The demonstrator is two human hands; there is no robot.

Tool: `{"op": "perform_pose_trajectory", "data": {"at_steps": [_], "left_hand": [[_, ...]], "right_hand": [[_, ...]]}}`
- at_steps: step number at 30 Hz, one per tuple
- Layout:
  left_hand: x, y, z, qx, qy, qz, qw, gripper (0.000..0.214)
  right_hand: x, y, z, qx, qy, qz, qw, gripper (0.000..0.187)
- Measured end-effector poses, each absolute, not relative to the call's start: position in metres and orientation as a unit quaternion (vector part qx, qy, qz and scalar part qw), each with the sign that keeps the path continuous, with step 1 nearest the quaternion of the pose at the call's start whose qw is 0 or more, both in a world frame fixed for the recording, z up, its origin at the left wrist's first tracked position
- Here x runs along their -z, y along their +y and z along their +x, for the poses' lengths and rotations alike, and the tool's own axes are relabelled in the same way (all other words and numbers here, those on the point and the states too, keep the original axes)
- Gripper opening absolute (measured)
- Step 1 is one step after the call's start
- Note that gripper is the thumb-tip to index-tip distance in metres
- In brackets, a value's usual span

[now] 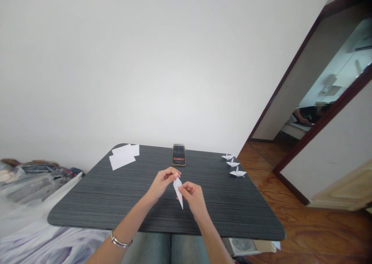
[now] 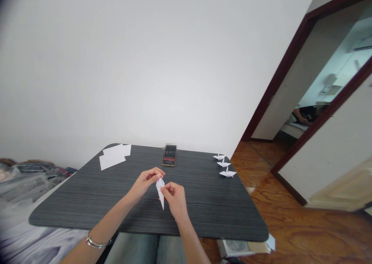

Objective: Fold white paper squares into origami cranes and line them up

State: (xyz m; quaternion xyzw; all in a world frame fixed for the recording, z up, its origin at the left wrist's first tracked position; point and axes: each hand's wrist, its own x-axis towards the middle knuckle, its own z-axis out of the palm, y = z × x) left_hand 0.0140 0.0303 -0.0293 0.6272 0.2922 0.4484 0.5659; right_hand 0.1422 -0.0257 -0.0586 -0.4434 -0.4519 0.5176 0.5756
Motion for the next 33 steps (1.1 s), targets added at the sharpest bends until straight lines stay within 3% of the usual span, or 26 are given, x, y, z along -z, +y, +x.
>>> {"op": "perform_pose_trajectory", "data": {"at_steps": [11, 22, 33], "left_hand": [[0.026, 0.034, 0.006, -0.419, 0.296, 0.695, 0.505, 0.03], [0.026, 0.044, -0.005, -0.37, 0.244, 0.718, 0.536, 0.014], [0.012, 0.042, -0.012, -0.337, 0.261, 0.8, 0.422, 0.019]], "right_hand": [[0.062, -0.024, 0.144, -0.509, -0.461, -0.445, 0.575, 0.02], [0.059, -0.027, 0.143, -0.527, -0.47, -0.436, 0.557, 0.02], [0.055, -0.03, 0.143, -0.532, -0.47, -0.441, 0.55, 0.02]]}}
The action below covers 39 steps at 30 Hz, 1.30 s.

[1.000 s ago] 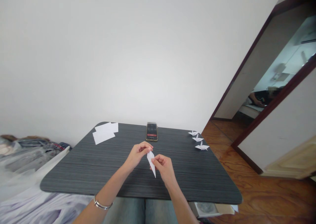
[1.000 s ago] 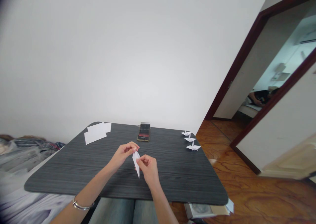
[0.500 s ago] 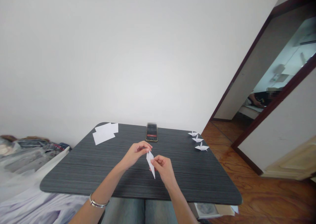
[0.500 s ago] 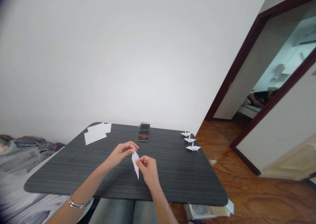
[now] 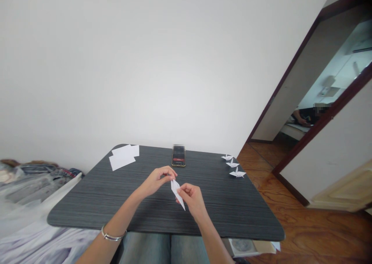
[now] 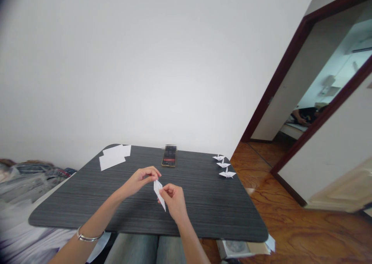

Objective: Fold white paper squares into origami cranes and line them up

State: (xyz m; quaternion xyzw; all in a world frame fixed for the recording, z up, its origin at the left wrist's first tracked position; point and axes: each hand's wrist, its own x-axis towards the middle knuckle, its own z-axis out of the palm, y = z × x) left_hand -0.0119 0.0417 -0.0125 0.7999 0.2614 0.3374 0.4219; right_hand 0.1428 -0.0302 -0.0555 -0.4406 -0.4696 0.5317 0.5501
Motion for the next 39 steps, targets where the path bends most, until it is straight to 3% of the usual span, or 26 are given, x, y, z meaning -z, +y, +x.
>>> {"op": "perform_pose_trajectory", "data": {"at_steps": [12, 27, 32, 39], "left_hand": [[0.001, 0.043, -0.024, -0.263, 0.218, 0.917, 0.208, 0.016], [0.005, 0.041, -0.023, -0.261, 0.218, 0.91, 0.237, 0.022], [0.009, 0.04, -0.021, -0.282, 0.264, 0.877, 0.285, 0.025], [0.011, 0.035, -0.017, -0.3, 0.321, 0.858, 0.266, 0.024]], "right_hand": [[0.057, -0.028, 0.144, -0.508, -0.485, -0.457, 0.546, 0.022], [0.06, -0.026, 0.144, -0.493, -0.496, -0.464, 0.544, 0.022], [0.06, -0.026, 0.145, -0.482, -0.502, -0.476, 0.538, 0.024], [0.06, -0.027, 0.144, -0.461, -0.514, -0.488, 0.534, 0.023]]}}
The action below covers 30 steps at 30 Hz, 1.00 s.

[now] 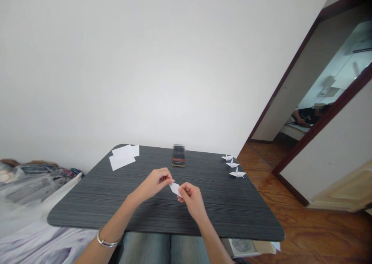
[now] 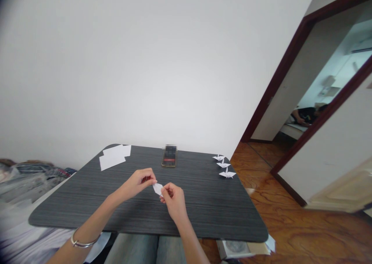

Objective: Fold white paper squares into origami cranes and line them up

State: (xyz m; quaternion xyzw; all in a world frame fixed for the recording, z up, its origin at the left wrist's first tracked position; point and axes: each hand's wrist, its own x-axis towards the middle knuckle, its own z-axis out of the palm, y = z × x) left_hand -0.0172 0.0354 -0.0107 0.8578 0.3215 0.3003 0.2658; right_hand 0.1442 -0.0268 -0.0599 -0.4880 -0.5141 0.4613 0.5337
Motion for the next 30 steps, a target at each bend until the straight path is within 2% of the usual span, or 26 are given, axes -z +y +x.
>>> {"op": "perform_pose_trajectory", "data": {"at_steps": [8, 23, 30], "left_hand": [[0.007, 0.0308, -0.0162, -0.305, 0.32, 0.857, 0.265, 0.02], [0.0072, 0.0328, -0.0194, -0.28, 0.278, 0.865, 0.308, 0.03], [0.0093, 0.03, -0.0163, -0.289, 0.282, 0.87, 0.283, 0.013]], "right_hand": [[0.0607, -0.028, 0.143, -0.427, -0.519, -0.505, 0.542, 0.024], [0.0647, -0.0251, 0.1456, -0.429, -0.512, -0.506, 0.546, 0.024], [0.0611, -0.0262, 0.1447, -0.434, -0.517, -0.503, 0.54, 0.022]]}}
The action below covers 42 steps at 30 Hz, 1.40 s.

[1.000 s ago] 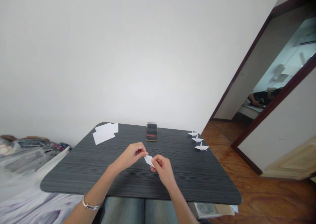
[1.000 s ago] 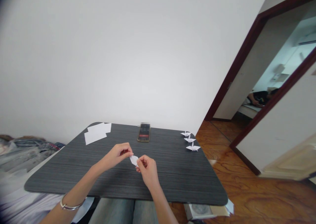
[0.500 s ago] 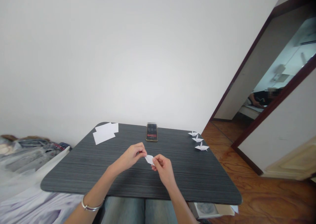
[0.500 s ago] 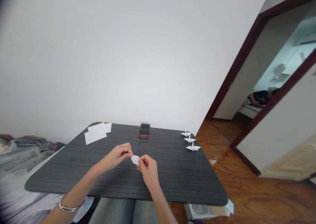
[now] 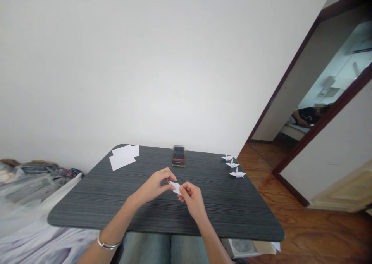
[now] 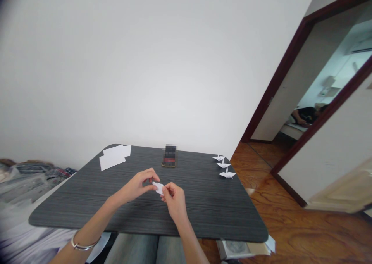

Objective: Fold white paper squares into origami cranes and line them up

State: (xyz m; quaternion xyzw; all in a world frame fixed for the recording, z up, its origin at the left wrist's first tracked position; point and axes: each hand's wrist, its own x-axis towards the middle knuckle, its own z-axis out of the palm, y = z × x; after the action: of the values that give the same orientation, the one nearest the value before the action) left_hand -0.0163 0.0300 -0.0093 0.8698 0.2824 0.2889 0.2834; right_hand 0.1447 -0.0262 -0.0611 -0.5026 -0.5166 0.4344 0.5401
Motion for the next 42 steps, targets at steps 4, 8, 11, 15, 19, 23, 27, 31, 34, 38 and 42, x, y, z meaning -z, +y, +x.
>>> {"op": "perform_pose_trajectory", "data": {"at_steps": [4, 8, 11, 15, 19, 23, 27, 31, 34, 38, 42], "left_hand": [[0.014, 0.035, -0.017, -0.293, 0.273, 0.872, 0.281, 0.015], [0.018, 0.034, -0.015, -0.32, 0.296, 0.841, 0.321, 0.014], [0.019, 0.027, -0.009, -0.336, 0.326, 0.789, 0.398, 0.013], [0.025, 0.023, 0.0, -0.375, 0.34, 0.698, 0.506, 0.018], [0.033, 0.025, 0.003, -0.404, 0.33, 0.643, 0.561, 0.019], [0.034, 0.027, 0.003, -0.427, 0.324, 0.619, 0.575, 0.021], [0.035, 0.024, 0.003, -0.425, 0.321, 0.615, 0.581, 0.023], [0.036, 0.021, 0.0, -0.39, 0.338, 0.665, 0.539, 0.022], [0.033, 0.02, -0.002, -0.374, 0.347, 0.726, 0.461, 0.016], [0.028, 0.019, -0.004, -0.384, 0.33, 0.792, 0.342, 0.01], [0.026, 0.017, -0.006, -0.416, 0.295, 0.817, 0.27, 0.009]], "right_hand": [[0.064, -0.026, 0.145, -0.428, -0.518, -0.509, 0.538, 0.022], [0.066, -0.025, 0.145, -0.407, -0.522, -0.512, 0.548, 0.022], [0.065, -0.026, 0.144, -0.394, -0.532, -0.508, 0.551, 0.021], [0.062, -0.026, 0.144, -0.407, -0.521, -0.498, 0.562, 0.019], [0.062, -0.026, 0.144, -0.443, -0.496, -0.481, 0.572, 0.016], [0.063, -0.025, 0.144, -0.479, -0.452, -0.46, 0.595, 0.016], [0.062, -0.024, 0.143, -0.495, -0.413, -0.437, 0.627, 0.018], [0.064, -0.023, 0.144, -0.469, -0.41, -0.433, 0.652, 0.016], [0.064, -0.023, 0.144, -0.448, -0.42, -0.431, 0.661, 0.014], [0.06, -0.026, 0.144, -0.454, -0.435, -0.415, 0.658, 0.011], [0.057, -0.028, 0.143, -0.488, -0.42, -0.401, 0.652, 0.014]]}}
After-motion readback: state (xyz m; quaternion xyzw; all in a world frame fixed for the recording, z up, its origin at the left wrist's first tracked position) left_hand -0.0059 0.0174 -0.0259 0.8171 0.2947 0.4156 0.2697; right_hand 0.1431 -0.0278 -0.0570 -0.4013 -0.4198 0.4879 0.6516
